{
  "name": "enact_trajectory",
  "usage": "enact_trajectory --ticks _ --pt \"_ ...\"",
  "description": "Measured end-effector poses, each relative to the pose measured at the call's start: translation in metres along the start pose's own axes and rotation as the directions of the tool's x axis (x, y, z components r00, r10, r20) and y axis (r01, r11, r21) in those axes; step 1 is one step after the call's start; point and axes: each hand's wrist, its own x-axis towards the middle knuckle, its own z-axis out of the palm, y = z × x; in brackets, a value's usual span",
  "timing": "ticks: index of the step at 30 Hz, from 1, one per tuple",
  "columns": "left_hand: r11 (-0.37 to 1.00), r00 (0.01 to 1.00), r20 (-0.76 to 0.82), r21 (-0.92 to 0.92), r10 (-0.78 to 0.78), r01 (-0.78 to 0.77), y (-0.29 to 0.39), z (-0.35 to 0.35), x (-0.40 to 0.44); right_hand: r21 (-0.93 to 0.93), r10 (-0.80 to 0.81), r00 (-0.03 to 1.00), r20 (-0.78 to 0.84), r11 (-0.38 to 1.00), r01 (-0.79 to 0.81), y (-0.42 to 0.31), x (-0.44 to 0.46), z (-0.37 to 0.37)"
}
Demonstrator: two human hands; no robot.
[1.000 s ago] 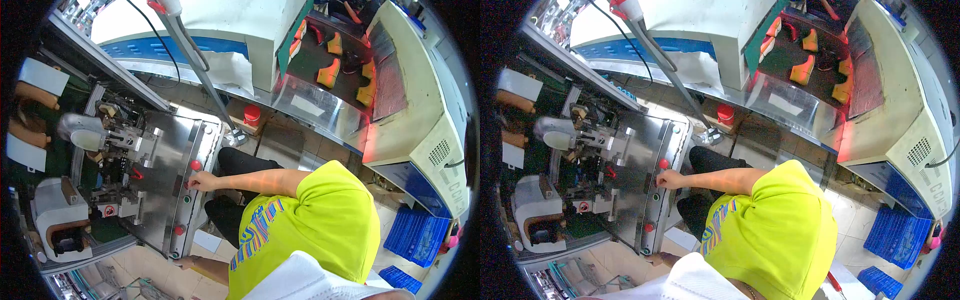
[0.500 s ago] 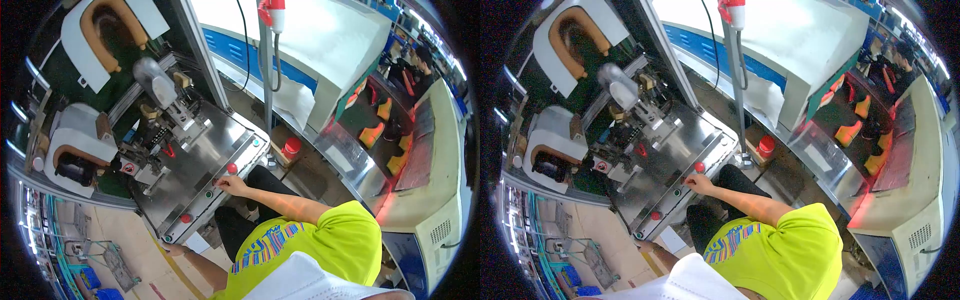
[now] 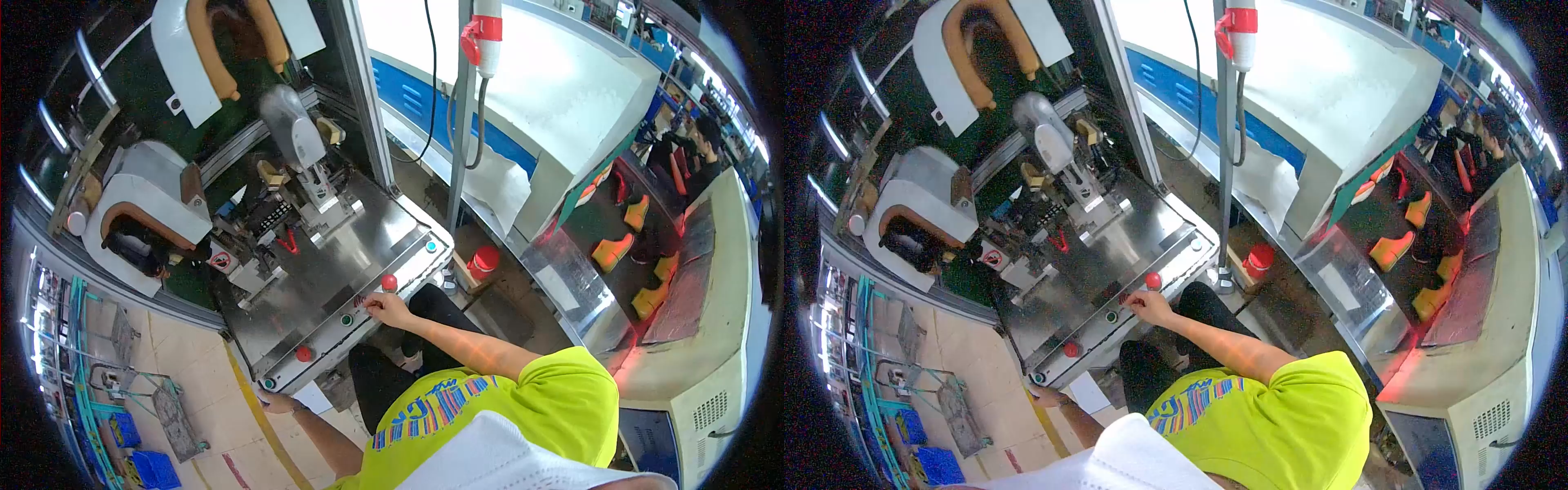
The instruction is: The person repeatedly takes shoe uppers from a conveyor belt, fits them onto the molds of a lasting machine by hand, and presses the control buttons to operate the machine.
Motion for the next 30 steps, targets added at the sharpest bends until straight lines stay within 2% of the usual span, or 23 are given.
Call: enact_trajectory --ticks 4,7,8,11,15,18,21,24,27,30 --pt "0.994 0.993 -0.061 -0.006 -0.106 0.106 0.011 0.002 -0.01 -0.056 -0.006 1.0 0.003 0.998 0.006 0.0 0.0 0.0" --pt "0.995 0.994 -0.06 0.051 -0.087 0.09 0.014 0.0 -0.01 0.012 0.056 0.998 0.037 0.998 -0.056 0.001 0.001 0.0" --pt "0.991 0.991 -0.009 0.007 -0.13 0.13 0.015 -0.001 -0.009 0.052 0.042 0.999 0.034 0.998 -0.044 0.003 0.002 0.002" --pt "1.0 0.997 -0.077 -0.007 0.011 -0.012 0.026 0.003 -0.018 0.014 0.04 0.999 0.022 0.999 -0.04 0.008 0.003 0.004" --pt "0.995 0.992 -0.123 0.095 0.03 -0.018 0.027 0.003 -0.019 0.02 0.064 0.997 0.044 0.998 -0.065 0.016 0.006 0.006" --pt "1.0 0.999 -0.047 0.014 -0.02 0.021 0.05 0.004 -0.028 0.026 0.073 0.996 0.041 0.997 -0.074 0.017 0.006 0.007" --pt "1.0 0.997 -0.077 0.011 0.015 -0.014 0.052 0.005 -0.03 0.013 0.082 0.996 0.035 0.997 -0.083 0.013 0.006 0.006" --pt "0.999 0.999 -0.04 0.029 -0.032 0.033 0.032 0.002 -0.018 0.042 0.077 0.997 0.021 0.996 -0.078 0.016 0.005 0.007" --pt "0.999 0.998 -0.056 0.046 0.018 -0.015 0.047 0.002 -0.027 0.065 0.049 0.999 -0.01 0.997 -0.048 0.023 0.005 0.01" --pt "0.993 0.994 -0.02 0.04 -0.106 0.107 0.045 0.0 -0.025 0.059 0.069 0.998 0.001 0.996 -0.069 0.014 0.004 0.007"
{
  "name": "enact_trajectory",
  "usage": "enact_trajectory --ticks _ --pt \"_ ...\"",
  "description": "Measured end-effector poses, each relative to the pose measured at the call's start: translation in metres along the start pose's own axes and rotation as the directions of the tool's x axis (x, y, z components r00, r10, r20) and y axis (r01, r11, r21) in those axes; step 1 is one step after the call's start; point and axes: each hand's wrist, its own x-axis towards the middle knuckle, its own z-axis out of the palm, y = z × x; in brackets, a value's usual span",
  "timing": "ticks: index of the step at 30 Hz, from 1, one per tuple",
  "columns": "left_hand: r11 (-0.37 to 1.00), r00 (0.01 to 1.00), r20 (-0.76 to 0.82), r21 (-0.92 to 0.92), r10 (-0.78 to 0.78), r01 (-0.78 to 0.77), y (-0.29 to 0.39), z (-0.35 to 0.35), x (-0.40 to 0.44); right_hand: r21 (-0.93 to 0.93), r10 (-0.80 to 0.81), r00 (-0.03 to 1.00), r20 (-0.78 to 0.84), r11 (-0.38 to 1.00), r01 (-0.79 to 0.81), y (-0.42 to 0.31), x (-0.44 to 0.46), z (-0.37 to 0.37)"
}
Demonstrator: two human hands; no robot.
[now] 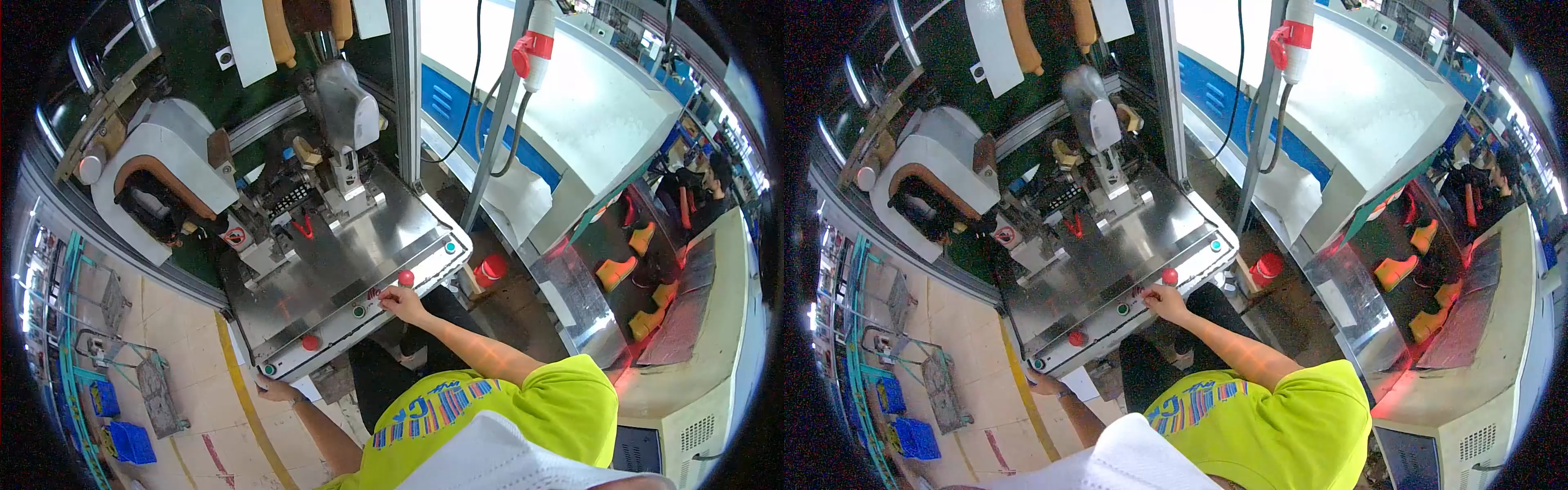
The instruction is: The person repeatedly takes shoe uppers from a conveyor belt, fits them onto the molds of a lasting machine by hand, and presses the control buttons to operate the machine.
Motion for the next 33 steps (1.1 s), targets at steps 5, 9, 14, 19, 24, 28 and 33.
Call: enact_trajectory --ticks 5,9,14,19,24,28,33 --pt "0.998 0.998 0.013 0.02 0.065 -0.065 -0.016 0.0 0.01 0.017 0.018 1.0 0.013 1.0 -0.018 -0.002 0.001 0.0" --pt "0.987 0.989 -0.045 -0.066 0.143 -0.146 -0.02 0.003 0.009 -0.054 -0.02 1.0 0.007 0.998 0.02 0.0 0.001 0.0" --pt "0.994 0.995 -0.048 -0.058 0.093 -0.096 -0.017 0.004 0.009 -0.006 -0.008 1.0 0.009 1.0 0.008 0.002 0.002 0.0" --pt "0.988 0.985 -0.075 0.025 0.155 -0.153 -0.014 0.002 0.005 -0.074 -0.011 1.0 0.021 0.997 0.012 0.01 0.004 0.0" --pt "0.996 0.995 -0.041 -0.023 0.09 -0.091 0.002 0.002 -0.004 -0.07 -0.027 1.0 0.008 0.997 0.028 0.013 0.005 0.001" --pt "0.985 0.984 -0.072 0.082 0.161 -0.155 -0.03 0.001 0.016 -0.143 -0.011 1.0 -0.022 0.99 0.008 -0.013 -0.001 -0.003" --pt "0.989 0.99 -0.043 0.073 0.133 -0.13 -0.038 0.0 0.022 -0.182 -0.029 0.999 -0.033 0.983 0.022 -0.01 -0.001 -0.003"
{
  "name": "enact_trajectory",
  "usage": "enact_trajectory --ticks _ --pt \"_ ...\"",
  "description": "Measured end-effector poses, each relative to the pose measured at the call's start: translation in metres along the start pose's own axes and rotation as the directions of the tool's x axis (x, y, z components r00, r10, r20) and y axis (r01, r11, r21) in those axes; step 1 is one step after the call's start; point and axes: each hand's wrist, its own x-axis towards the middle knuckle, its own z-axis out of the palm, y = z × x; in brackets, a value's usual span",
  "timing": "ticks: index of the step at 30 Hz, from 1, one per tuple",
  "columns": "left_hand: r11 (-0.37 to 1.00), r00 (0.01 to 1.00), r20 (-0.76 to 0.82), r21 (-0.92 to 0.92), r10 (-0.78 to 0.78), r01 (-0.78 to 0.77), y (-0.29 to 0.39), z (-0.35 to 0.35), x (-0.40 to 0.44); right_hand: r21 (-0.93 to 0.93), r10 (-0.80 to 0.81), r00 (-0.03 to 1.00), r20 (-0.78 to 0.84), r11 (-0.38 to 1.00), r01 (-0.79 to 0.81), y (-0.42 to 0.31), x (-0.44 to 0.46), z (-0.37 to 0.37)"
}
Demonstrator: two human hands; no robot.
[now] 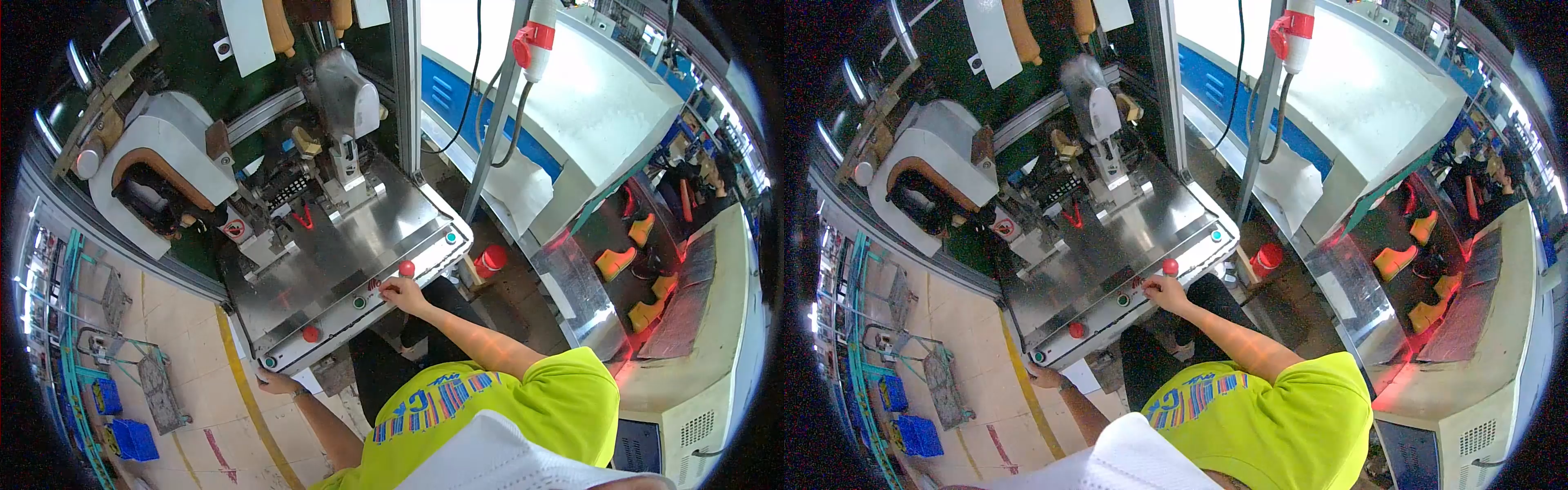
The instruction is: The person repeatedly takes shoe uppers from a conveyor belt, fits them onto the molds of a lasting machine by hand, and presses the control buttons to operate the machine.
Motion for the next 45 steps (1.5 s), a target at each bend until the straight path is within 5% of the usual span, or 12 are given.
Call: enact_trajectory --ticks 6,9,18,21,27,33,35,38,45 --pt "0.991 0.993 0.111 -0.127 -0.037 0.051 0.021 -0.003 -0.009 0.115 0.016 1.0 0.026 0.993 -0.019 0.002 0.0 0.0" --pt "1.0 0.999 0.047 0.002 0.013 -0.013 0.027 -0.004 -0.013 0.099 0.026 0.999 0.046 0.995 -0.03 0.0 -0.001 -0.001" --pt "0.996 1.0 0.021 -0.093 0.01 -0.008 0.015 -0.001 -0.008 0.132 0.006 0.998 0.067 0.991 -0.015 0.014 0.003 0.003" --pt "0.999 1.0 -0.022 0.038 0.004 -0.003 0.008 -0.002 -0.005 0.121 -0.007 0.998 0.066 0.993 -0.001 0.016 0.003 0.004" --pt "0.996 0.998 0.038 -0.071 -0.052 0.054 0.011 -0.002 -0.006 0.094 0.014 0.997 0.08 0.995 -0.021 0.015 0.004 0.004" --pt "0.998 0.999 0.006 0.05 -0.037 0.037 0.01 -0.003 -0.004 0.111 -0.013 1.0 -0.016 0.994 0.015 0.008 0.0 0.003" --pt "0.968 0.993 0.071 -0.239 0.09 -0.071 -0.014 0.003 0.008 -0.013 -0.114 0.992 -0.051 0.994 0.113 -0.002 -0.002 -0.002" --pt "0.986 0.988 0.061 -0.079 -0.14 0.145 -0.039 0.006 0.024 0.038 -0.032 0.999 -0.019 0.999 0.032 0.0 -0.002 -0.002" --pt "0.997 0.998 -0.026 -0.063 -0.052 0.05 0.007 0.001 -0.006 0.117 -0.066 0.997 -0.03 0.991 0.069 0.004 -0.002 0.0"
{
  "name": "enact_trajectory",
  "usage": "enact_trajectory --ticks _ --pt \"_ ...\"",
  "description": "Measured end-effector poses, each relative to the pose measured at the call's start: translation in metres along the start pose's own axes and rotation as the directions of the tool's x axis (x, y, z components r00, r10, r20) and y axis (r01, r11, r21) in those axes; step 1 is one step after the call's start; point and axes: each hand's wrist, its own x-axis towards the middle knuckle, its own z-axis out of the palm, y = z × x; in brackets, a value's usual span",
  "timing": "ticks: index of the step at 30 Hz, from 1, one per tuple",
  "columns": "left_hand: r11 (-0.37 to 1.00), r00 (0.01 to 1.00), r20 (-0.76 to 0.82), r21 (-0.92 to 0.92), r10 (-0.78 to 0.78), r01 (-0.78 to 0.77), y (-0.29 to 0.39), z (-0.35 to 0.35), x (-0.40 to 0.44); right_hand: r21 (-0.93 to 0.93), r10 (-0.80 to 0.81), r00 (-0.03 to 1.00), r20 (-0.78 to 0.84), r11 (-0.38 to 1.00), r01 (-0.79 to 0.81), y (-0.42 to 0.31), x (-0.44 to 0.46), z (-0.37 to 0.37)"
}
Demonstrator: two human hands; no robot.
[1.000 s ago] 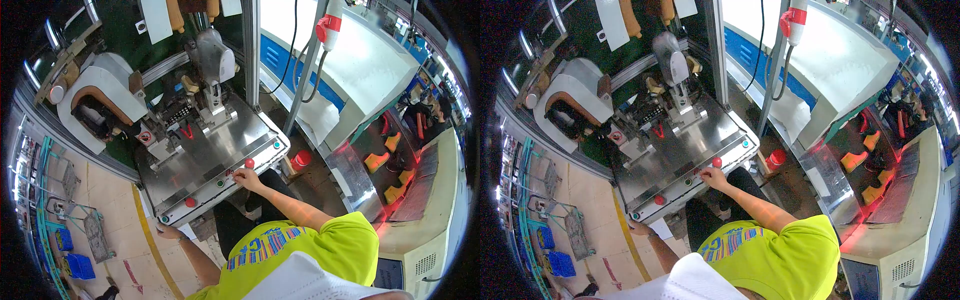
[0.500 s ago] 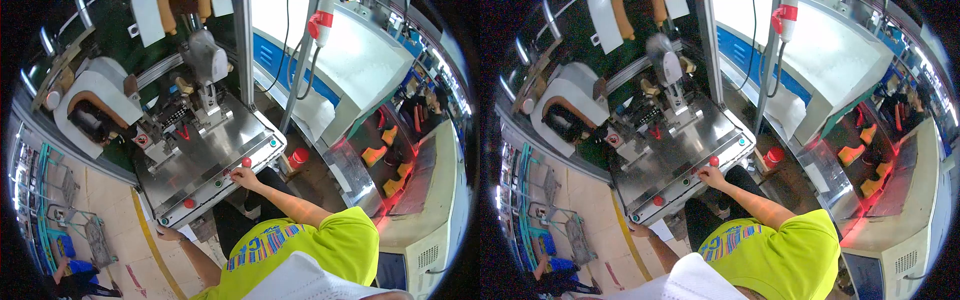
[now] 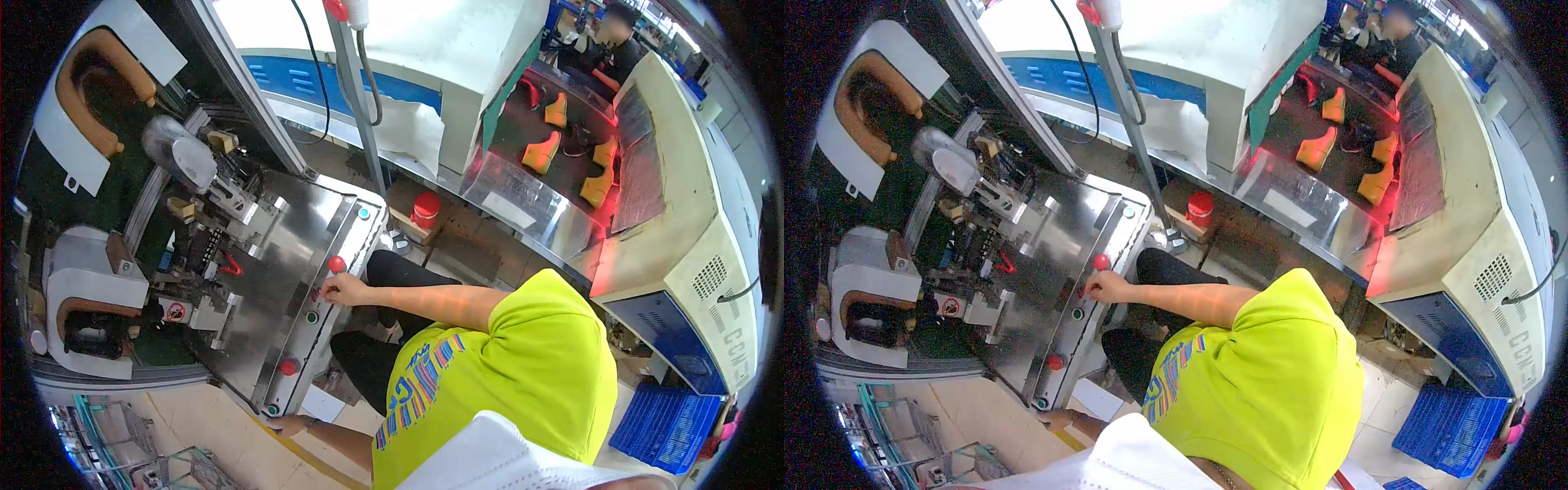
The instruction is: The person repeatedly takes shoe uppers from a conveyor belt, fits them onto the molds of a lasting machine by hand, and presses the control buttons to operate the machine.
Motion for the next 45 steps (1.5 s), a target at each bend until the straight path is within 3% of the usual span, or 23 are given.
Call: enact_trajectory --ticks 1,4,7,8,11,14,15,16,18,19,20,21,23,25,27,30,33,35,37,39,42,45 --pt "1.0 1.0 0.005 0.002 -0.003 0.003 -0.001 0.0 0.002 -0.016 -0.015 1.0 0.0 1.0 0.015 -0.002 -0.001 -0.001" --pt "1.0 1.0 0.02 -0.001 -0.023 0.023 -0.005 -0.004 0.009 0.165 0.007 0.997 0.074 0.986 -0.019 -0.006 -0.004 -0.008" --pt "0.999 0.998 0.05 -0.015 -0.047 0.048 -0.011 -0.005 0.013 0.476 0.065 0.995 0.08 0.874 -0.095 -0.003 -0.015 -0.018" --pt "0.998 0.997 0.06 -0.019 -0.051 0.052 -0.012 -0.004 0.015 0.453 -0.03 0.998 0.056 0.891 0.001 0.003 -0.02 -0.028" --pt "0.997 0.991 0.115 -0.021 -0.065 0.068 -0.014 -0.006 0.021 0.502 0.18 0.984 -0.004 0.851 -0.154 0.018 -0.048 -0.076" --pt "0.995 0.981 0.171 -0.017 -0.096 0.1 -0.02 -0.006 0.023 0.512 0.37 0.895 -0.248 0.835 -0.204 0.048 -0.089 -0.149" --pt "0.993 0.977 0.183 -0.016 -0.113 0.118 -0.019 -0.007 0.023 0.518 0.417 0.833 -0.364 0.834 -0.192 0.061 -0.105 -0.174" --pt "0.991 0.972 0.199 -0.017 -0.127 0.133 -0.018 -0.007 0.023 0.492 0.475 0.707 -0.524 0.846 -0.204 0.071 -0.122 -0.2" --pt "0.984 0.957 0.236 -0.025 -0.166 0.177 -0.02 -0.007 0.022 0.599 0.531 0.478 -0.7 0.801 -0.013 0.108 -0.166 -0.255" --pt "0.979 0.949 0.253 -0.028 -0.189 0.203 -0.019 -0.006 0.023 0.53 0.529 0.196 -0.826 0.847 -0.051 0.104 -0.18 -0.276" --pt "0.973 0.941 0.265 -0.033 -0.21 0.227 -0.02 -0.006 0.023 0.526 0.522 0.075 -0.849 0.85 0.036 0.134 -0.206 -0.307" --pt "0.967 0.93 0.282 -0.031 -0.235 0.253 -0.02 -0.007 0.022 0.467 0.469 0.134 -0.873 0.883 -0.047 0.177 -0.243 -0.344" --pt "0.949 0.898 0.329 -0.023 -0.291 0.315 -0.021 -0.006 0.023 0.53 0.509 -0.336 -0.793 0.848 0.033 0.154 -0.267 -0.38" --pt "0.926 0.863 0.369 -0.017 -0.346 0.378 -0.02 -0.006 0.021 0.297 0.228 -0.499 -0.836 0.953 -0.063 0.228 -0.312 -0.431" --pt "0.896 0.821 0.407 -0.01 -0.402 0.444 -0.021 -0.008 0.019 0.439 0.375 -0.445 -0.813 0.897 -0.045 0.241 -0.34 -0.481" --pt "0.845 0.744 0.469 0.009 -0.476 0.535 -0.026 -0.009 0.021 0.184 0.079 -0.223 -0.972 0.845 -0.503 0.235 -0.353 -0.532" --pt "0.77 0.64 0.535 0.033 -0.552 0.637 -0.033 -0.014 0.028 0.069 -0.09 -0.143 -0.986 0.56 -0.826 0.195 -0.332 -0.552" --pt "0.706 0.551 0.59 0.046 -0.59 0.707 -0.036 -0.019 0.032 0.066 -0.012 -0.079 -0.997 0.446 -0.893 0.197 -0.325 -0.574" --pt "0.618 0.397 0.715 0.063 -0.576 0.783 -0.033 -0.024 0.04 0.049 0.073 -0.026 -0.997 0.341 -0.939 0.199 -0.321 -0.597" --pt "0.551 0.207 0.857 0.104 -0.473 0.828 -0.023 -0.03 0.038 0.091 0.134 -0.068 -0.989 0.172 -0.981 0.201 -0.316 -0.618" --pt "0.701 0.523 0.633 0.044 -0.571 0.712 -0.008 -0.025 0.019 0.053 0.247 -0.033 -0.968 0.075 -0.996 0.209 -0.322 -0.645" --pt "0.616 0.454 0.574 0.114 -0.681 0.78 -0.008 -0.018 0.03 0.028 0.284 -0.03 -0.958 -0.013 -1.0 0.212 -0.321 -0.659"
